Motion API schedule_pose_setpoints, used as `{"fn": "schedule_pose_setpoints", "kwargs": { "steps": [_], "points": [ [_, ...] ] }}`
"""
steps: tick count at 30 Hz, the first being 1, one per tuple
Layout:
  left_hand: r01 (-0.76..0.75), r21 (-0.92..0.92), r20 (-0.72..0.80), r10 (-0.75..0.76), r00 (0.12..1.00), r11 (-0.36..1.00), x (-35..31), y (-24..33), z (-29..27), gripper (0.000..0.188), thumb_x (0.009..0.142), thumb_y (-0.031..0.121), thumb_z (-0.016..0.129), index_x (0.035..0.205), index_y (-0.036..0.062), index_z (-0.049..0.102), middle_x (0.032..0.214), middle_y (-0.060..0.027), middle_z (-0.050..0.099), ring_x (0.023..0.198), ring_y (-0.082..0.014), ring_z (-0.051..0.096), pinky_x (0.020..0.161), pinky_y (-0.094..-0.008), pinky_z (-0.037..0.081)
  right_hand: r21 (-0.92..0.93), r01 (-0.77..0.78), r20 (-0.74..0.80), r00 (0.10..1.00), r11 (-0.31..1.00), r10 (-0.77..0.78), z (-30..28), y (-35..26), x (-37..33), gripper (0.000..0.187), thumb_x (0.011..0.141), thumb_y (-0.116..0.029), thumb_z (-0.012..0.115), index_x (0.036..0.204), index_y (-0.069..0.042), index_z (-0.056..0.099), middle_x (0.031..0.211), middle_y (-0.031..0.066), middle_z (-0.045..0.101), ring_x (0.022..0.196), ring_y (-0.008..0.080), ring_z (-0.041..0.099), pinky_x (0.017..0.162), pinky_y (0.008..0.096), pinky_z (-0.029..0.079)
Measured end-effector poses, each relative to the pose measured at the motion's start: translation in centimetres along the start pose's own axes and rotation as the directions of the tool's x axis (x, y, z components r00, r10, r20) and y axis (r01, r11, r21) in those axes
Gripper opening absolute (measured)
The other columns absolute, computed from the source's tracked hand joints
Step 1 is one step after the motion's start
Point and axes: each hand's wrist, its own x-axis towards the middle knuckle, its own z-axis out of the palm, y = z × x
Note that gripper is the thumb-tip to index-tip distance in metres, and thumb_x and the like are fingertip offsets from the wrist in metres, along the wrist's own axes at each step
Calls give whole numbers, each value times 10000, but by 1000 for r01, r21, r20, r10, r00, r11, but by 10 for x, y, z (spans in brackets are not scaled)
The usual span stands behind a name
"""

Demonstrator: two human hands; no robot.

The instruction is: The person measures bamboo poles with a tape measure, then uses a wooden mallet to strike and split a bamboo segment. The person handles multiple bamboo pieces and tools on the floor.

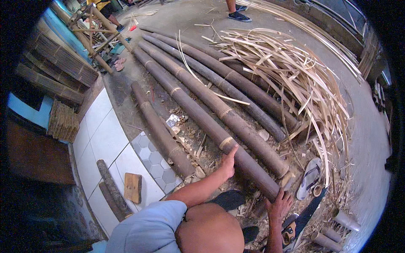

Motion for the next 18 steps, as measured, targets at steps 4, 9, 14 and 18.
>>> {"fn": "schedule_pose_setpoints", "kwargs": {
  "steps": [4, 9, 14, 18],
  "points": [
    [11, 240, -215, 43, 976, 971, -22, 9, 24, 957, 758, 566, 805, 1488, 111, 383, 1527, -97, 462, 1407, -290, 405, 1187, -542, 239, 140, 65, 139, 987, 988, -84, -14, 19, 12, 859, 687, -539, 838, 1355, -87, 541, 1306, 242, 568, 1208, 436, 529, 1019, 565, 415],
    [135, 183, -98, -118, 988, 974, -10, 13, -2, 1043, 721, 535, 844, 1493, 80, 311, 1508, -148, 428, 1375, -322, 422, 1125, -572, 321, 115, 224, -17, 975, 968, -223, -13, 19, 12, 860, 716, -582, 799, 1376, -101, 530, 1290, 207, 571, 1183, 418, 540, 990, 548, 434],
    [54, 52, 118, -60, 991, 997, 26, -3, -17, 1148, 684, 554, 868, 1500, 34, 250, 1522, -186, 386, 1383, -345, 404, 1130, -554, 328, -31, 238, -106, 965, 971, -240, -8, 2, 3, 890, 649, -470, 863, 1368, -70, 524, 1244, 173, 545, 1119, 385, 530, 966, 503, 399],
    [-34, 185, -24, 39, 999, 982, 26, -12, -2, 1180, 688, 572, 865, 1504, -2, 235, 1521, -202, 383, 1378, -355, 408, 1154, -531, 311, 35, 206, -108, 974, 978, -201, -7, 4, 3, 887, 633, -464, 873, 1350, -63, 536, 1179, 180, 560, 1084, 387, 532, 933, 508, 413]
  ]
}}
